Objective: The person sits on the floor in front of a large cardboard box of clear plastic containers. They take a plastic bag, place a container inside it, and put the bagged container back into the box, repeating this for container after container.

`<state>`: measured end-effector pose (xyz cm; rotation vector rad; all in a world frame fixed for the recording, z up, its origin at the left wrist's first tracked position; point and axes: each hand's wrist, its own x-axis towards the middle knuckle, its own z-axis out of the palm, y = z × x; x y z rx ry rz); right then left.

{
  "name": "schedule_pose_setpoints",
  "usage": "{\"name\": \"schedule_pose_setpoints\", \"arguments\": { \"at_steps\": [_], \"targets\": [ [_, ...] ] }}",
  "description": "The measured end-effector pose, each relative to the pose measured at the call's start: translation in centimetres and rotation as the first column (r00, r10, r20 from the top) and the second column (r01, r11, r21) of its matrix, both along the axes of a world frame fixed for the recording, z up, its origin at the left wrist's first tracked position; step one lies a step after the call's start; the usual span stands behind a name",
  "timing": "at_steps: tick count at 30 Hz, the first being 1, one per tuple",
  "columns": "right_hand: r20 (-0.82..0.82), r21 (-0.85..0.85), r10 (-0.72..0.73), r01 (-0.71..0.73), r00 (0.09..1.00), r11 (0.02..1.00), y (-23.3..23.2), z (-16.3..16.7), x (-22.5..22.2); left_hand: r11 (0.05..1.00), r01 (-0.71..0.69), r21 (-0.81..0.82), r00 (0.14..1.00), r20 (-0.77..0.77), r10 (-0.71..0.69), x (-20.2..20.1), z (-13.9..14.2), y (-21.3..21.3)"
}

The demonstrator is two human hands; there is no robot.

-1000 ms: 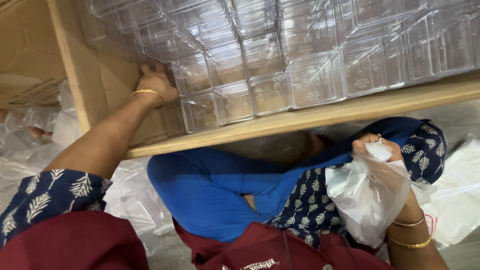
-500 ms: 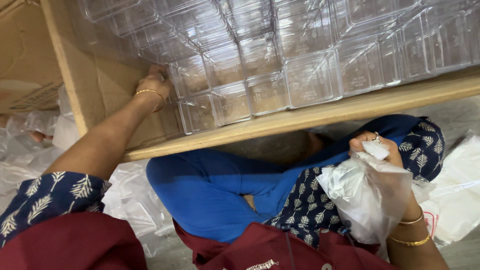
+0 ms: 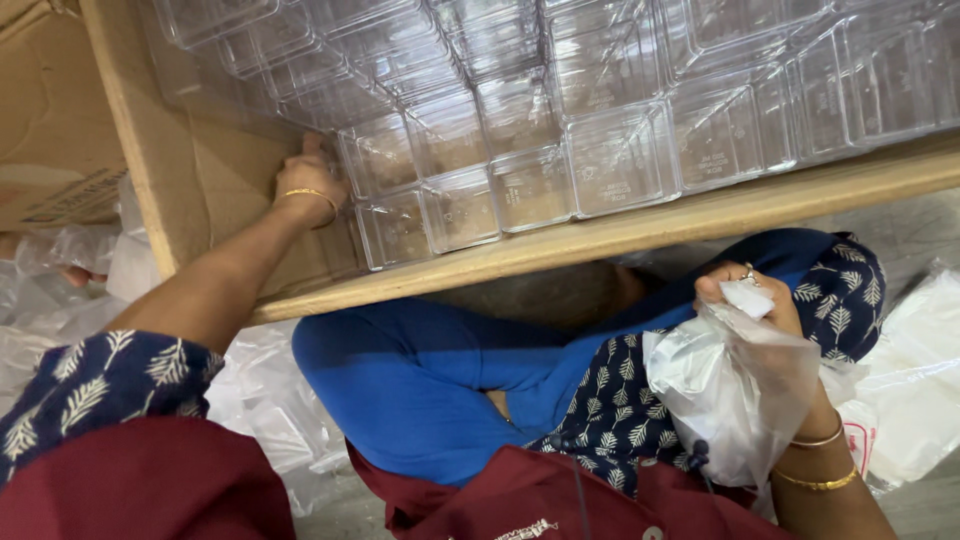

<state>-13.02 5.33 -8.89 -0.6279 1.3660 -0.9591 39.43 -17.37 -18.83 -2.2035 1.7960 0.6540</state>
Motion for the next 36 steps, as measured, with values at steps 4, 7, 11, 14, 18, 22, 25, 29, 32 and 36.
{"name": "schedule_pose_setpoints", "arguments": {
  "at_steps": [4,7,11,14,18,22,25,29,32,36],
  "targets": [
    [0.117,-0.091,0.032,-0.022,0.993,0.996,0.4,-0.4,-0.4,0.999,-0.026,-0.028,1.000,0.012,0.027,0.2,-0.4,0.1],
    [0.098,-0.090,0.033,-0.024,0.995,0.996,0.9,0.1,-0.4,0.999,-0.034,-0.035,0.998,0.043,0.036,0.0,-0.4,0.1],
    [0.168,-0.113,0.041,-0.022,0.985,0.993,0.6,0.6,0.1,0.992,-0.114,-0.046,0.988,0.099,0.119,-0.4,0.7,-0.1],
    [0.103,-0.098,0.029,-0.019,0.994,0.995,0.4,0.4,0.3,0.969,-0.212,-0.129,0.973,0.064,0.221,-0.8,2.0,-0.3],
    [0.019,-0.098,0.036,-0.034,0.999,0.995,0.7,-0.1,0.1,0.972,-0.220,-0.087,0.968,0.104,0.229,-0.9,3.1,-0.6],
    [-0.004,-0.076,0.020,-0.020,1.000,0.997,0.7,-1.1,-0.2,0.991,-0.135,-0.009,0.977,0.165,0.135,-0.8,3.4,-1.1],
    [-0.066,-0.091,0.047,-0.053,0.997,0.994,0.4,-2.0,-0.5,0.989,-0.143,-0.041,0.972,0.181,0.148,-0.8,3.7,-1.2],
    [-0.113,-0.054,0.051,-0.058,0.992,0.997,0.5,-2.7,-0.8,0.987,-0.153,0.040,0.979,0.143,0.146,-1.1,5.6,-0.6],
    [-0.126,-0.083,0.061,-0.072,0.990,0.994,0.9,-2.7,-0.7,0.989,-0.145,0.035,0.981,0.134,0.139,-1.4,8.8,0.2],
    [-0.120,-0.157,0.066,-0.085,0.991,0.984,1.9,-1.3,0.1,0.998,0.050,-0.024,0.991,0.124,-0.047,-1.9,16.1,2.1]
  ]
}}
